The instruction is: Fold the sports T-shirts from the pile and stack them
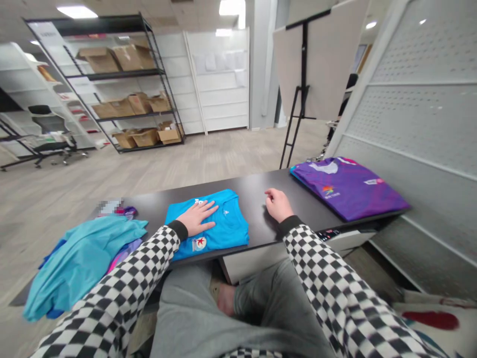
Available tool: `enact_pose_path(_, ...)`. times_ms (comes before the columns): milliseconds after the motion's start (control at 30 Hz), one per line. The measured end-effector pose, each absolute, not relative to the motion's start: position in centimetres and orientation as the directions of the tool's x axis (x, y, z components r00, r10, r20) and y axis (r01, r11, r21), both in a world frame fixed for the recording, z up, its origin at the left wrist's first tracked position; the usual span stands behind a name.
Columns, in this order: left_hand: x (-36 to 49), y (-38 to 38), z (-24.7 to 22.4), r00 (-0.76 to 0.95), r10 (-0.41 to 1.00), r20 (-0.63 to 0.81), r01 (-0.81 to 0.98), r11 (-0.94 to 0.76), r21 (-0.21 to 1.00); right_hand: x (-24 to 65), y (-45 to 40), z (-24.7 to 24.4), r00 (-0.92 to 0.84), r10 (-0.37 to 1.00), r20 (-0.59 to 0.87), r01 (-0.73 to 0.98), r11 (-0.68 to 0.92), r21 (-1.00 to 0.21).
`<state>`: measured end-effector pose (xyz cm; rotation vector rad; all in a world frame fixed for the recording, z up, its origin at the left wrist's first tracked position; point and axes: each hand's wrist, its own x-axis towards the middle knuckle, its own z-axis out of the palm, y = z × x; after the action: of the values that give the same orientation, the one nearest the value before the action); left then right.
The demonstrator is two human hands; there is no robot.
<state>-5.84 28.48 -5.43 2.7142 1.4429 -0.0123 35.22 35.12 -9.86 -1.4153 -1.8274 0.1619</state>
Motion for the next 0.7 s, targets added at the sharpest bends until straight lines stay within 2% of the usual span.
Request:
enact_pose_path(167, -4.5, 29.2, -6.9, 0.446, 0.890, -0.092, 0.895, -0.442, 0.060, 35.0, 35.0, -9.4, -0.043, 0.862, 0.504, 0.752, 0.361, -0.552)
enact_pose_path(333, 0.2, 29.6, -6.6, 0.186, 0.979, -0.085, 0.978, -0.176, 0.113, 34.9, 34.6, -8.9, 0.066, 0.817, 0.572, 0.686, 0.379, -0.621)
enact_pose_path(500, 5.9, 31.5, -6.7, -0.051, 0.998, -0.040, 0.978, 0.058, 0.200, 35.0, 32.7, -9.1, 0.181, 0.779, 0.600, 0.646, 0.366, -0.670)
enact_pose_path(700, 12.1, 32.1, -5.5, -0.277, 0.961, -0.018, 0.916, 0.270, 0.298, 34.7, 31.9, -9.3, 0.100, 0.851, 0.515, 0.706, 0.304, -0.640)
